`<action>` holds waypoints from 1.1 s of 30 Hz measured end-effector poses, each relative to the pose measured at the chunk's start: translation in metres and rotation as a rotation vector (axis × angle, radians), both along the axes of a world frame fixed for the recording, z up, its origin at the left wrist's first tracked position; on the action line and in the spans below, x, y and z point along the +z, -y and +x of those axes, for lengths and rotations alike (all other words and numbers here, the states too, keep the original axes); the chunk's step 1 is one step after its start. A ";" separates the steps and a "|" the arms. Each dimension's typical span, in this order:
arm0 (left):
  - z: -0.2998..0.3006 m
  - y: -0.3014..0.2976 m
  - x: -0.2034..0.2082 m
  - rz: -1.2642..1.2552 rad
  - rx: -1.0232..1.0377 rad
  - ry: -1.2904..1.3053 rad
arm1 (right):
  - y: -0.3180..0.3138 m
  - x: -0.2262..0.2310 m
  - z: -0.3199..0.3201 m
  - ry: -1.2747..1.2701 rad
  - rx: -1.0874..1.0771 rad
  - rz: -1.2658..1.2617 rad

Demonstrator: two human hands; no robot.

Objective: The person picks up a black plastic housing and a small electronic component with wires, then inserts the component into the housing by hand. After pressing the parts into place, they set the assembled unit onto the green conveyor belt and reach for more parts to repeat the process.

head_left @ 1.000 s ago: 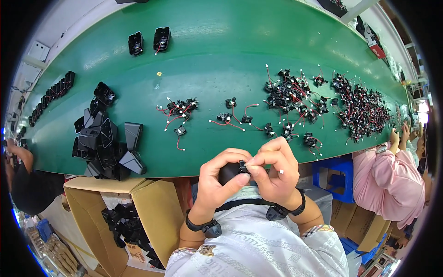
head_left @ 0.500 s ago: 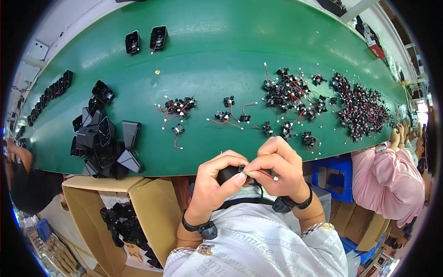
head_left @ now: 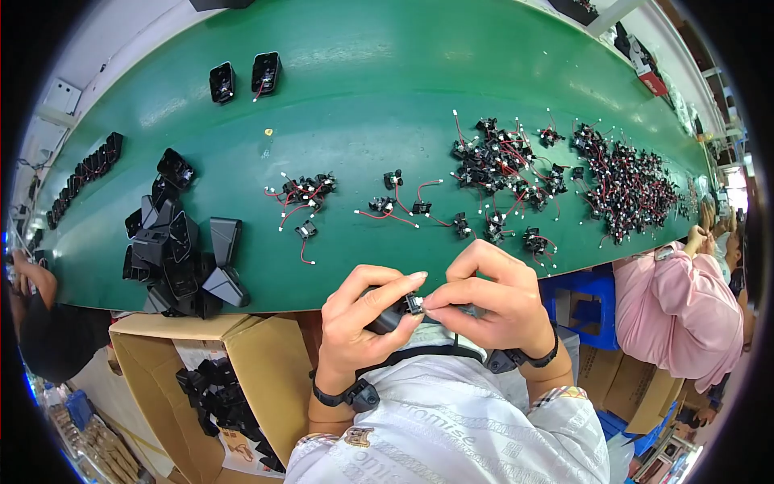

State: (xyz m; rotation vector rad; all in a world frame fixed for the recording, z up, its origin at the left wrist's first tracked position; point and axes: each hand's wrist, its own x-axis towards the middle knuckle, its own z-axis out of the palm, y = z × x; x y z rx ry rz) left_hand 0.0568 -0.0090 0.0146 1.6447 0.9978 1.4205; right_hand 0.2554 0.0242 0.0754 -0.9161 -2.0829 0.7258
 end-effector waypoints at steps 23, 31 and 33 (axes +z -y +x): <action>-0.007 -0.002 0.004 -0.305 -0.245 0.102 | 0.000 -0.004 0.002 0.034 0.099 0.063; -0.005 -0.001 0.008 -0.439 -0.322 0.225 | 0.000 -0.003 0.002 0.088 0.034 0.079; 0.002 -0.001 0.009 -0.421 -0.227 0.238 | -0.001 -0.006 0.003 0.065 -0.050 0.074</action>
